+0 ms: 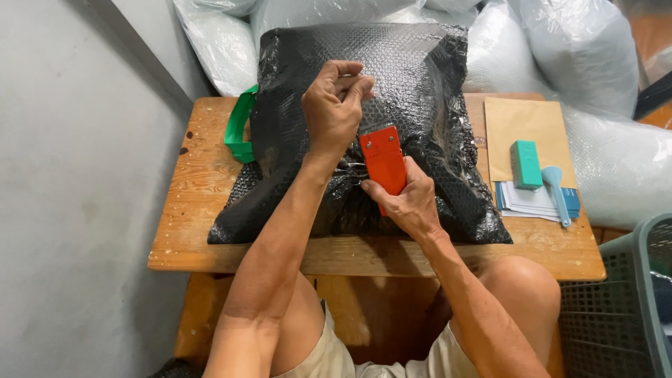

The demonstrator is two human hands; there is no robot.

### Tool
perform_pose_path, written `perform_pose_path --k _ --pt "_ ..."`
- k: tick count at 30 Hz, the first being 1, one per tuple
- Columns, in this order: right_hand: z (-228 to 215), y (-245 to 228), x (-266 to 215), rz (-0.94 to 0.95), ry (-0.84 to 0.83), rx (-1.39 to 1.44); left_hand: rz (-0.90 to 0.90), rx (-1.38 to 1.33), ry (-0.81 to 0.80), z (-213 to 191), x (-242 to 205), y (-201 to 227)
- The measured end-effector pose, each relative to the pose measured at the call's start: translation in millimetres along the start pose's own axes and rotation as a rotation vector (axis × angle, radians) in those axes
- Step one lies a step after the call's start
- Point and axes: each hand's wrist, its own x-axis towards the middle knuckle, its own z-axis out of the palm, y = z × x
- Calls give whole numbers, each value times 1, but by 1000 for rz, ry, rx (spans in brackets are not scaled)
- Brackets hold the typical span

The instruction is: Sealing a black bubble mailer by folding the edges and applying tape with a handheld dispenser.

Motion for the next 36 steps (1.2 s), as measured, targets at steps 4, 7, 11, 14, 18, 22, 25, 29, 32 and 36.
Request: perform_pose_path --k 4,7,11,14,18,22,25,29,32,36 --pt "0 0 -2 17 -25 27 -53 -2 36 2 -4 -3" --pt "-2 -3 2 11 -12 41 -24 13 35 2 -6 7" --pt "2 1 3 29 10 68 197 36 -3 -2 -18 17" --pt "7 4 6 -5 66 53 277 46 0 -4 -23 22" --pt "9 6 9 -32 90 47 436 138 13 -1 -31 21" --pt "7 5 12 -20 102 42 558 298 52 8 -47 -4" --pt "4 3 14 -10 94 71 743 250 51 6 -49 6" --pt "6 13 17 -11 86 93 989 372 -51 2 -53 2" --pt "6 7 16 -57 88 103 1105 450 -91 1 -57 -7" --pt "5 6 16 -87 72 112 1164 455 -86 1 -59 -10"
